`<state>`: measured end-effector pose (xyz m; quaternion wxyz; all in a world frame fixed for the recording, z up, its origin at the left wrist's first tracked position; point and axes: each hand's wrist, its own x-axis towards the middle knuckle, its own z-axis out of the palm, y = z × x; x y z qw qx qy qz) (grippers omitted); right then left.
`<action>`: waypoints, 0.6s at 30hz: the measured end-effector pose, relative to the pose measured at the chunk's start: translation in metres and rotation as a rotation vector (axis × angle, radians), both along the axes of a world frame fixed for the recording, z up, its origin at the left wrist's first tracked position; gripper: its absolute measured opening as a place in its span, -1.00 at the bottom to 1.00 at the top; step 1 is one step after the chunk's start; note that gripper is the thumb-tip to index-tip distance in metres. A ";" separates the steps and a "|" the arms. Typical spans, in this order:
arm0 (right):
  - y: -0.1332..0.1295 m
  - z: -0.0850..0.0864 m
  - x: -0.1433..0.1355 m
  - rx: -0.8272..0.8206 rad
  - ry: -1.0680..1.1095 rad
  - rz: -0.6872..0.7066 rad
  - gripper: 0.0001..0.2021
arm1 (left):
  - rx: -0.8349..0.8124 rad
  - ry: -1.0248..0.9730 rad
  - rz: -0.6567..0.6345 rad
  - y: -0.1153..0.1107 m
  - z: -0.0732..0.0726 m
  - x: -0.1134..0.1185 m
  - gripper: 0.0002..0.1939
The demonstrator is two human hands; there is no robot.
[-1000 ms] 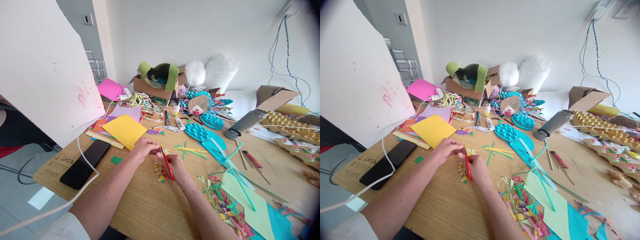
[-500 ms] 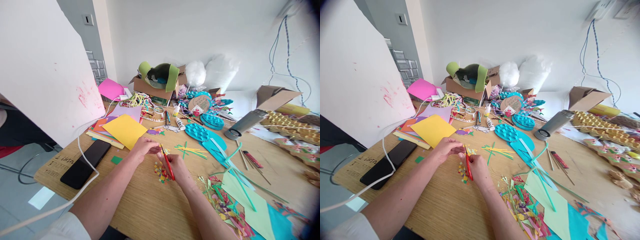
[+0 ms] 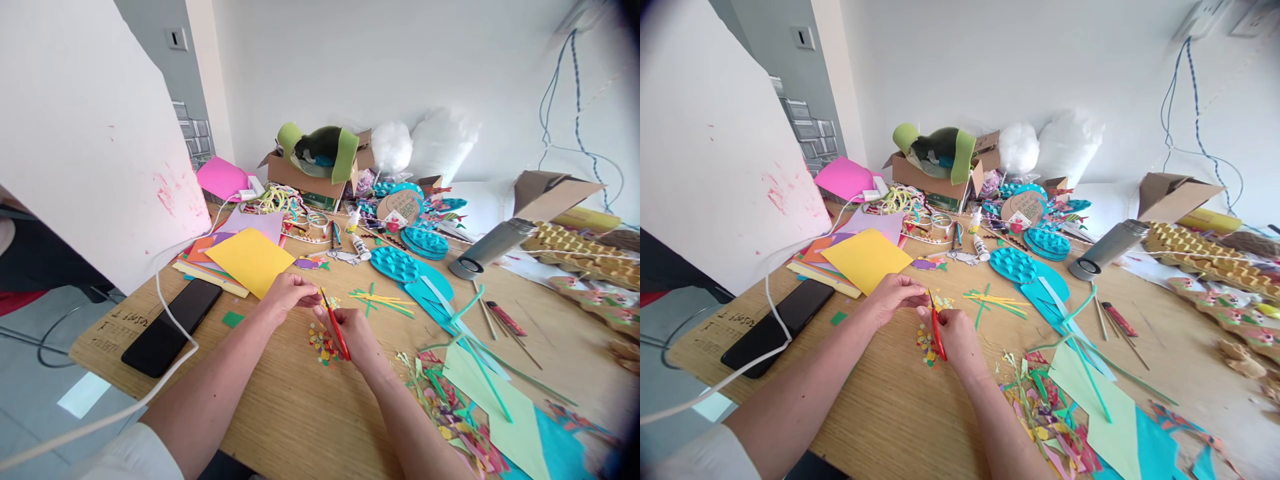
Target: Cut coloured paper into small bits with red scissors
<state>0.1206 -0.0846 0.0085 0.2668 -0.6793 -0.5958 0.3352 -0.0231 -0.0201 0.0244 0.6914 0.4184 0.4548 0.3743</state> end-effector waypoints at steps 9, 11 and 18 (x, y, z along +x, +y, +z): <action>0.001 0.000 0.002 -0.008 -0.045 0.015 -0.41 | 0.036 0.019 -0.025 0.000 0.000 0.000 -0.84; 0.001 -0.001 0.002 -0.014 -0.053 0.019 -0.41 | 0.042 0.026 -0.038 0.001 0.000 -0.001 -0.82; 0.000 0.000 0.003 -0.036 -0.064 0.035 -0.42 | 0.044 0.043 -0.073 0.002 0.002 -0.003 -0.81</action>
